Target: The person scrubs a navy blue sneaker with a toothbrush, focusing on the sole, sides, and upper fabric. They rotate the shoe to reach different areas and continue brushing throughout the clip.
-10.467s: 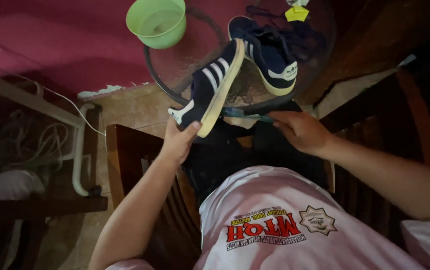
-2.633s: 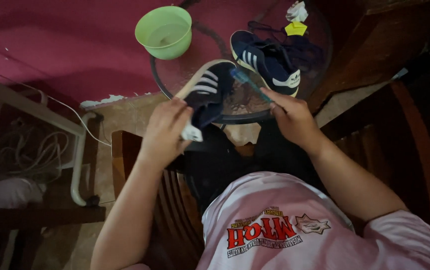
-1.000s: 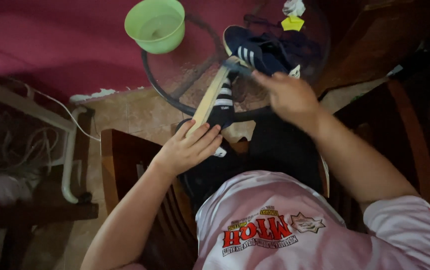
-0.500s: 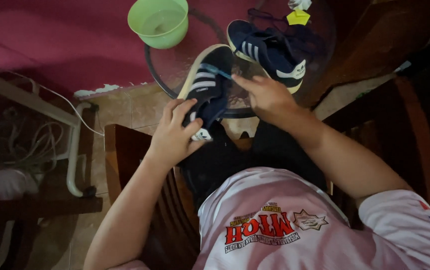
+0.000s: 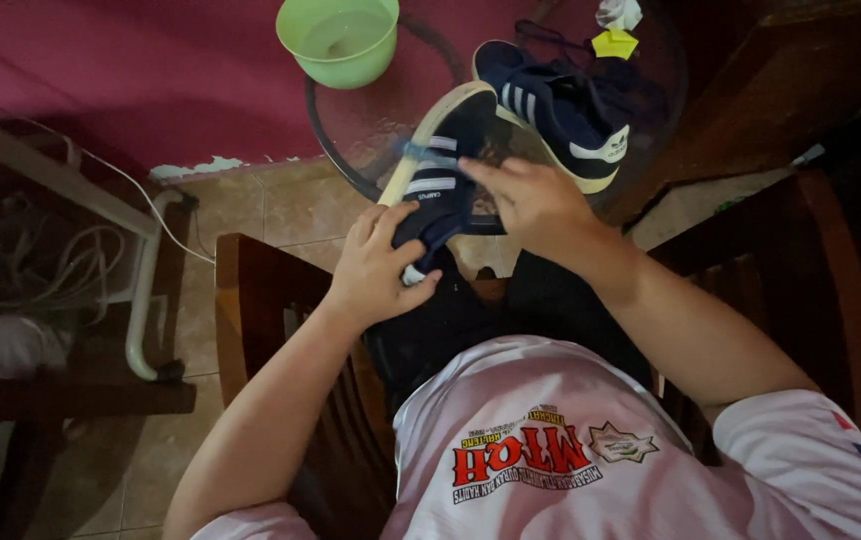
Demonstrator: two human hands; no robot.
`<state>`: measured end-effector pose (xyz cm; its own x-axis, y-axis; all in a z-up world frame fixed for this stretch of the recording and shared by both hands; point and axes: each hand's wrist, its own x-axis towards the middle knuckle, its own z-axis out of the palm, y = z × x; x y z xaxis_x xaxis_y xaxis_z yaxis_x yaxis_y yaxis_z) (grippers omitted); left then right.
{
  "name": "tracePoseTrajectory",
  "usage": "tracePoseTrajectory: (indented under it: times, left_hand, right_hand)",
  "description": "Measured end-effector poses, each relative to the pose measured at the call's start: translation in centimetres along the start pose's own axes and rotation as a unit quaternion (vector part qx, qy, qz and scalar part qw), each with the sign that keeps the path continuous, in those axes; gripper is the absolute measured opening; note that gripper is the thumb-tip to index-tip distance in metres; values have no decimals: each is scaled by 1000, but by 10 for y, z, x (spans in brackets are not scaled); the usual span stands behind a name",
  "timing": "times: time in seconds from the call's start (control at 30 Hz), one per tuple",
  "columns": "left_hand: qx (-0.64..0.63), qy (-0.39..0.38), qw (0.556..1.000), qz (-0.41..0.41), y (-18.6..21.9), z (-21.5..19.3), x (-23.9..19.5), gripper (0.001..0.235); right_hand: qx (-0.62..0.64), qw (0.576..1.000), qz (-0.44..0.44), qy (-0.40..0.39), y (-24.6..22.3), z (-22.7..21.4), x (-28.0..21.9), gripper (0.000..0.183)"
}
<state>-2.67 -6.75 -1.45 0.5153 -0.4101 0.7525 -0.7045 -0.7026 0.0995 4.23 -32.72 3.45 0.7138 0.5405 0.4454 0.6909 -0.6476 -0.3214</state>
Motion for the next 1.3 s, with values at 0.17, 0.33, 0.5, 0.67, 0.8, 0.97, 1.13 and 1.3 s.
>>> tracePoseTrajectory:
  times: [0.17,0.33,0.5,0.67,0.8,0.97,1.13,1.3]
  left_hand:
    - [-16,-9,999,-27,-11,-2,-6,35]
    - [-58,-20,995,-79,-11,-6,-7,33]
    - [-96,-13,979,-182,1,-14,6,66]
    - [-168,-52,945,-275,1,-21,10,65]
    - [-211,-77,920,-321,-1,-25,16,51]
    - [-169,-84,931,-312,2,-19,18,51]
    - [-147,-83,927,-335,12,-23,23,48]
    - [-145,-84,927,-335,14,-25,24,50]
  right_hand:
    - [-21,1000,0,-7,26,16,5,49]
    - [-66,997,29,-17,39,15,15,54]
    - [-73,990,79,-94,26,3,24,58]
    - [-92,991,62,-78,25,5,22,55]
    - [-68,994,67,-45,9,-6,19,51]
    - [-63,996,43,-55,-3,-8,18,54]
    - [-68,991,8,-115,-10,-15,11,50]
    - [53,990,109,-66,24,-23,8,41]
